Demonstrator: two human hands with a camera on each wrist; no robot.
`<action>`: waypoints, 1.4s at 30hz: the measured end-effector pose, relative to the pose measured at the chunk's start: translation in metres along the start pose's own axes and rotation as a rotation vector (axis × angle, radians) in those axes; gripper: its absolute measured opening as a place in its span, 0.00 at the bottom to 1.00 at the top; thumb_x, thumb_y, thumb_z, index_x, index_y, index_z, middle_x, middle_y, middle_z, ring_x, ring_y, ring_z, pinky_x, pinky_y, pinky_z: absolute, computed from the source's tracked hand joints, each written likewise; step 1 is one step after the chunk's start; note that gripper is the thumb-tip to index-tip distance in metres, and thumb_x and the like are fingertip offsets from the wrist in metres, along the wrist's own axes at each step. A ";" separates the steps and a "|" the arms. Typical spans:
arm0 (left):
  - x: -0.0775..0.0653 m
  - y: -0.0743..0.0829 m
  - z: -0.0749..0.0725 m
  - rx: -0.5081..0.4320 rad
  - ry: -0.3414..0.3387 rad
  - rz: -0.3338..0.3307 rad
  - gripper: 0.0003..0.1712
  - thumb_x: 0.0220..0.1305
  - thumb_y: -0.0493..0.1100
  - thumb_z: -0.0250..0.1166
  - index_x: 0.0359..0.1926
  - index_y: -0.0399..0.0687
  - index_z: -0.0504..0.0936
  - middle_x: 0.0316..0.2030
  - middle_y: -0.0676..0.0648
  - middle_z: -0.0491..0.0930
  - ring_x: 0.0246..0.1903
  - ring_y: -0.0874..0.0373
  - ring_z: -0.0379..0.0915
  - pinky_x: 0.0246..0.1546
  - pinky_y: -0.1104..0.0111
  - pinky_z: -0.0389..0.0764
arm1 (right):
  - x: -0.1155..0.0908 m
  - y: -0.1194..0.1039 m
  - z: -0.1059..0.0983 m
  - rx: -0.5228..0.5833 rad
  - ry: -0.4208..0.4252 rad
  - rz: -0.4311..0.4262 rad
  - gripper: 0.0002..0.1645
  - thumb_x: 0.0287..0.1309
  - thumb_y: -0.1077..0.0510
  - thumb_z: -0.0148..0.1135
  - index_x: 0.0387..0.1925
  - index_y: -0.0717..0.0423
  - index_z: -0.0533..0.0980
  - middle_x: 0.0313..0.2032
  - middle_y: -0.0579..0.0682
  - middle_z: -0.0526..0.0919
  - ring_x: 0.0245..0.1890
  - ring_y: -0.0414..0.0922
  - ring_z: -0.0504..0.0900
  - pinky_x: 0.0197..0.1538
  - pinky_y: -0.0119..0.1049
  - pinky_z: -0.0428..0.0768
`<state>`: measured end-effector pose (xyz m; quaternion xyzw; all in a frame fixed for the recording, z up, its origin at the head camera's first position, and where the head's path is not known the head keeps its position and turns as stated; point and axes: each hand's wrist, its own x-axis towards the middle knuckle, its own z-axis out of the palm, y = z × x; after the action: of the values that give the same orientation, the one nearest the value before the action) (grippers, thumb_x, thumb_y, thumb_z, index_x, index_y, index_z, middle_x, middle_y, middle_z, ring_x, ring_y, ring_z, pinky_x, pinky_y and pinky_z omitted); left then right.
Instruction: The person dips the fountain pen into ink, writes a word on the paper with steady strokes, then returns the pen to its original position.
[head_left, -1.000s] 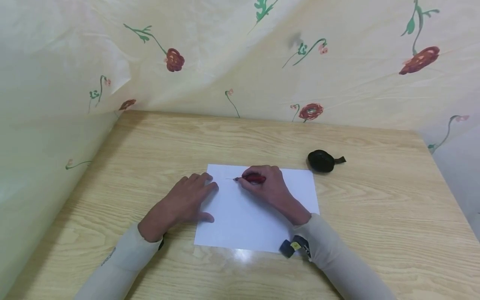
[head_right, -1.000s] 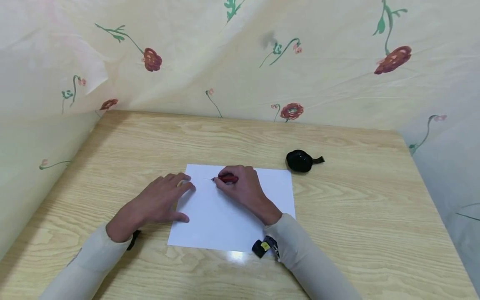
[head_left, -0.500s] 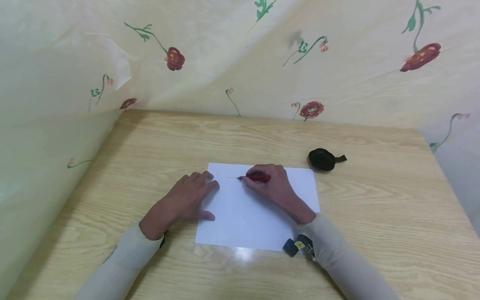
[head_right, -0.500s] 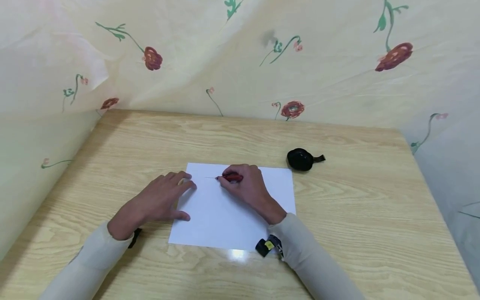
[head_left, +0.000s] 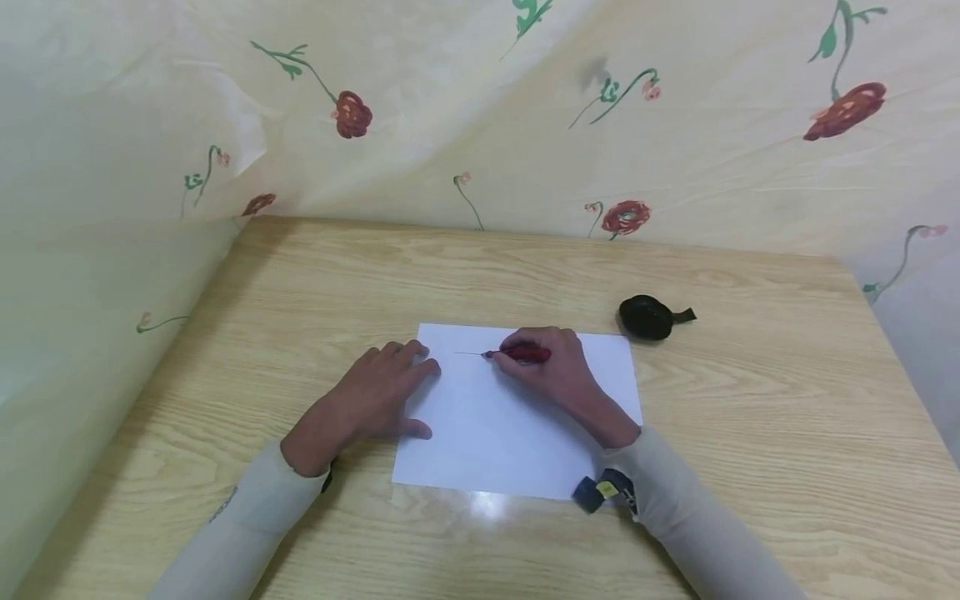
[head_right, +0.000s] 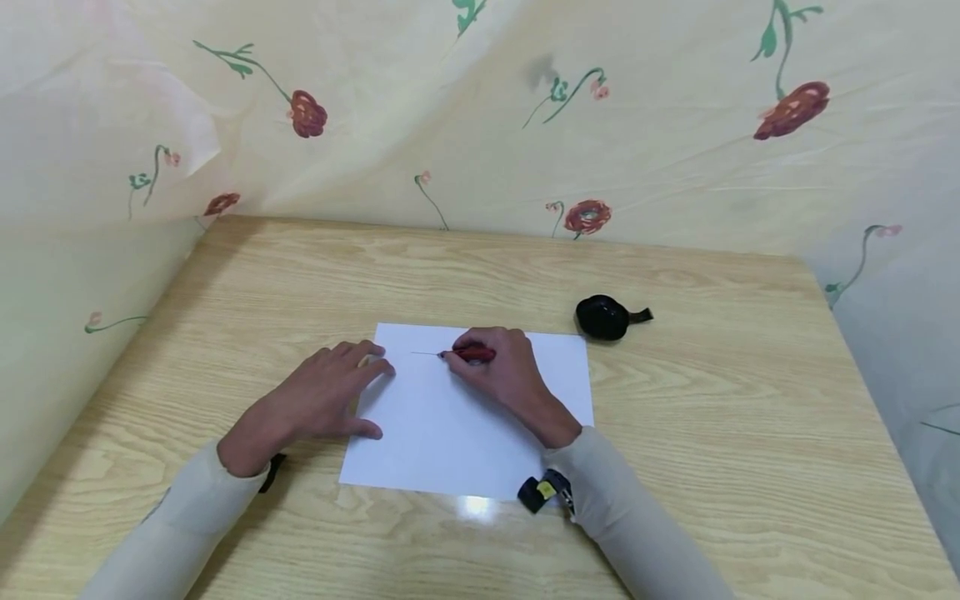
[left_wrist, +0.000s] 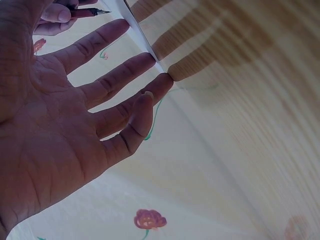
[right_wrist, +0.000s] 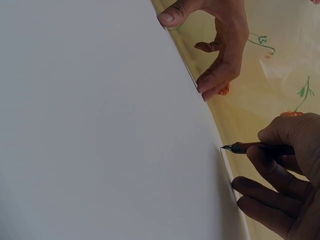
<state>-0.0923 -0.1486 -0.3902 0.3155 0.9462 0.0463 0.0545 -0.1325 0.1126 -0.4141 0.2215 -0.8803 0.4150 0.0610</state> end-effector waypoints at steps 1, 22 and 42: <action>0.000 0.000 0.000 -0.001 -0.003 -0.003 0.42 0.39 0.66 0.73 0.54 0.53 0.72 0.56 0.45 0.67 0.55 0.44 0.65 0.47 0.52 0.69 | 0.000 0.000 0.000 0.000 -0.002 0.002 0.07 0.48 0.55 0.71 0.31 0.50 0.84 0.29 0.41 0.85 0.32 0.38 0.81 0.38 0.38 0.77; -0.002 0.002 -0.003 -0.024 -0.016 -0.023 0.42 0.39 0.65 0.74 0.54 0.53 0.72 0.56 0.45 0.67 0.56 0.44 0.64 0.48 0.52 0.68 | -0.006 0.009 -0.010 0.017 0.007 0.003 0.06 0.46 0.57 0.72 0.30 0.50 0.84 0.29 0.40 0.85 0.32 0.37 0.80 0.39 0.37 0.76; -0.001 0.004 -0.004 -0.031 -0.013 -0.012 0.42 0.39 0.65 0.73 0.53 0.52 0.72 0.56 0.44 0.68 0.55 0.44 0.65 0.47 0.52 0.69 | -0.014 0.016 -0.025 0.003 0.031 0.003 0.06 0.45 0.59 0.73 0.30 0.51 0.84 0.28 0.41 0.85 0.32 0.38 0.81 0.39 0.35 0.76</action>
<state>-0.0900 -0.1460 -0.3861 0.3093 0.9469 0.0585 0.0657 -0.1291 0.1458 -0.4133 0.2138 -0.8791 0.4197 0.0735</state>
